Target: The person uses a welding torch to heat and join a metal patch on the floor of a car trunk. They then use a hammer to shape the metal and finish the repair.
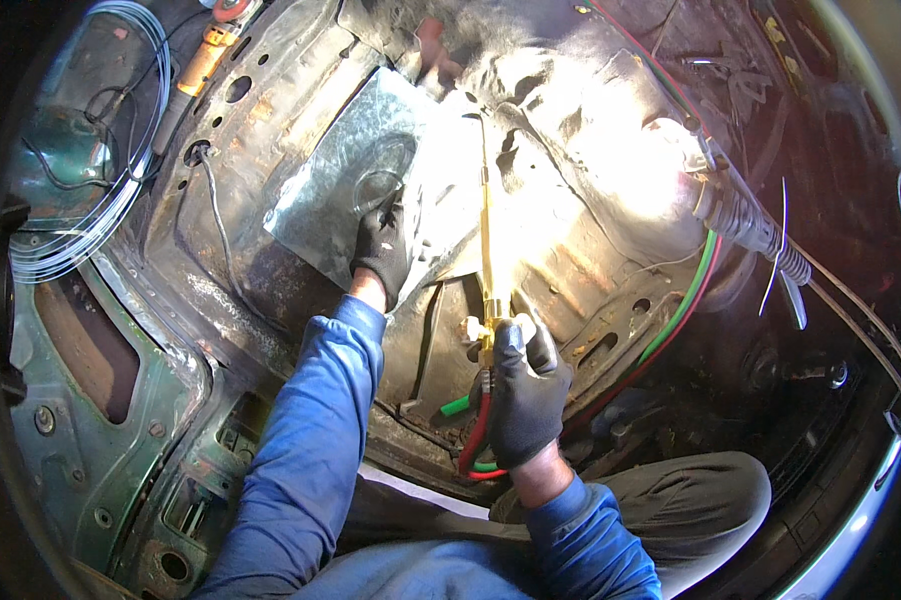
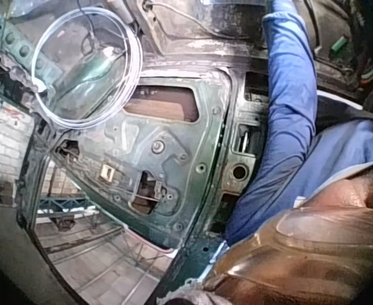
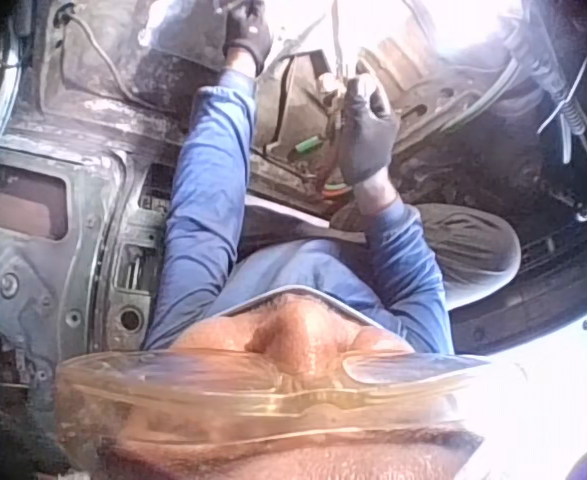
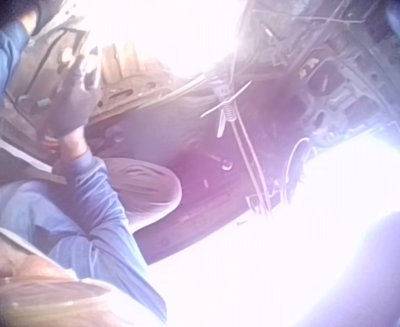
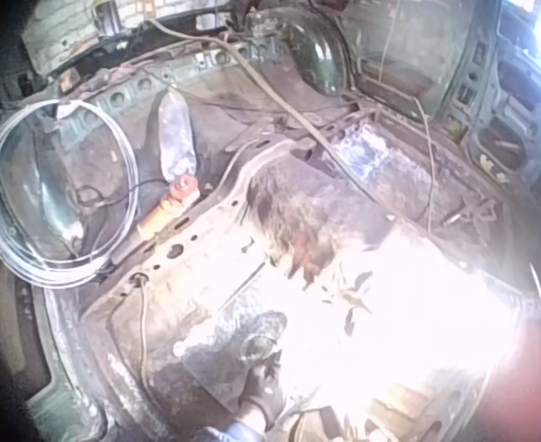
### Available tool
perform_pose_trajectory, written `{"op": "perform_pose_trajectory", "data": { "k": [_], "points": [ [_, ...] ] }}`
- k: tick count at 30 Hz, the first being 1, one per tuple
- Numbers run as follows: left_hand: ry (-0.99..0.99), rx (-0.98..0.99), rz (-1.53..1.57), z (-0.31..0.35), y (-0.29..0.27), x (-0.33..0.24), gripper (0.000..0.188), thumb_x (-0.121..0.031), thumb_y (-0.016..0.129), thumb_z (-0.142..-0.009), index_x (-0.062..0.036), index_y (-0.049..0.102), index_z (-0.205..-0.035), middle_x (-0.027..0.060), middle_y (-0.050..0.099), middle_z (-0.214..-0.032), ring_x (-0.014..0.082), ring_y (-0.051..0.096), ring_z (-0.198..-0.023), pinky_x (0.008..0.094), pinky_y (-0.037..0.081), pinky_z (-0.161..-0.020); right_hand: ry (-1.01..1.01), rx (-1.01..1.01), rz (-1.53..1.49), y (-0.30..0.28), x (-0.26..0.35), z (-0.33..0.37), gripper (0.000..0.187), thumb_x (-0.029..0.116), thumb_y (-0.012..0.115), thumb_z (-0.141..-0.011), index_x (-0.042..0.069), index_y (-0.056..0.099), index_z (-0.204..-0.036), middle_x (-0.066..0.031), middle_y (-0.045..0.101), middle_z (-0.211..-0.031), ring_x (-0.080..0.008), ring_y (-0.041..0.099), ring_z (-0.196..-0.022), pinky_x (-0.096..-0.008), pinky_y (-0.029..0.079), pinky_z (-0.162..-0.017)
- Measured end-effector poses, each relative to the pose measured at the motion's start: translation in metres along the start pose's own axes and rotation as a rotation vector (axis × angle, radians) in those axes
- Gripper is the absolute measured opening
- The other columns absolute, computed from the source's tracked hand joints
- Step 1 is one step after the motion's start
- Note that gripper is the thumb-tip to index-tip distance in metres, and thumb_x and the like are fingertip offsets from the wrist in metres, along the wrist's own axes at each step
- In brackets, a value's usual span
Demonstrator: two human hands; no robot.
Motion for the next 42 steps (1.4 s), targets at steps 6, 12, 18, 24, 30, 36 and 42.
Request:
{"op": "perform_pose_trajectory", "data": {
  "k": [6,12,18,24,30,36,42],
  "points": [
    [0.055,-0.050,-0.116,-0.003,-0.007,-0.001,0.041,-0.039,0.056,-0.112,-0.0054,0.072,-0.128,0.0108,0.079,-0.106,0.0248,0.075,-0.089,0.0382,0.056,-0.079,-0.015,-0.021,-0.023,0.001,0.002,-0.004,0.041,0.041,0.064,-0.111,0.003,0.066,-0.125,-0.0015,0.068,-0.081,-0.0073,0.056,-0.055,-0.0261,0.045,-0.049],
    [-0.039,-0.022,-0.066,0.004,0.006,-0.001,0.041,-0.039,0.056,-0.113,-0.0055,0.073,-0.129,0.0101,0.079,-0.108,0.0218,0.074,-0.090,0.0363,0.056,-0.080,0.005,-0.023,-0.004,-0.005,-0.002,-0.008,0.040,0.043,0.063,-0.112,0.004,0.067,-0.122,0.0022,0.060,-0.076,-0.0070,0.055,-0.054,-0.0259,0.045,-0.049],
    [-0.042,-0.080,-0.159,0.005,-0.003,-0.007,0.040,-0.036,0.056,-0.112,-0.0055,0.073,-0.131,0.0155,0.078,-0.109,0.0260,0.075,-0.094,0.0386,0.056,-0.083,-0.021,0.000,0.000,0.000,0.001,-0.009,0.041,0.046,0.063,-0.111,0.006,0.068,-0.121,0.0015,0.063,-0.077,-0.0072,0.056,-0.054,-0.0258,0.046,-0.049],
    [0.070,-0.100,-0.332,0.017,-0.001,-0.034,0.040,-0.036,0.055,-0.112,-0.0046,0.072,-0.130,0.0195,0.078,-0.115,0.0321,0.075,-0.105,0.0414,0.056,-0.089,0.033,0.004,-0.038,-0.001,-0.002,-0.008,0.043,0.047,0.064,-0.110,0.006,0.067,-0.122,0.0008,0.065,-0.078,-0.0069,0.055,-0.053,-0.0252,0.045,-0.048],
    [0.044,-0.119,-0.327,0.011,-0.005,-0.026,0.040,-0.036,0.056,-0.112,-0.0036,0.072,-0.129,0.0217,0.077,-0.116,0.0354,0.074,-0.110,0.0427,0.056,-0.091,0.035,0.007,-0.048,0.000,-0.002,-0.008,0.040,0.047,0.065,-0.110,0.007,0.067,-0.119,0.0021,0.061,-0.075,-0.0068,0.054,-0.052,-0.0248,0.045,-0.048],
    [0.017,-0.094,-0.300,0.009,-0.003,-0.021,0.038,-0.034,0.055,-0.112,-0.0035,0.073,-0.128,0.0213,0.078,-0.114,0.0349,0.075,-0.105,0.0432,0.056,-0.089,0.013,-0.031,-0.046,-0.002,-0.002,-0.009,0.041,0.047,0.065,-0.109,0.007,0.067,-0.119,0.0022,0.059,-0.075,-0.0071,0.055,-0.053,-0.0251,0.046,-0.048],
    [0.000,-0.070,-0.237,0.008,0.000,-0.017,0.038,-0.031,0.055,-0.112,-0.0032,0.072,-0.130,0.0205,0.078,-0.114,0.0328,0.075,-0.104,0.0421,0.056,-0.089,-0.019,-0.023,-0.063,-0.001,0.000,-0.010,0.047,0.048,0.065,-0.109,0.005,0.067,-0.129,0.0014,0.061,-0.078,-0.0070,0.055,-0.055,-0.0249,0.046,-0.048]
  ]
}}
Point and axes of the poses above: each hand's wrist, its own z-axis away from the middle knuckle, its own y-axis out of the palm, x = y × z, the point moved 10 cm from there along -z, towards the middle knuckle
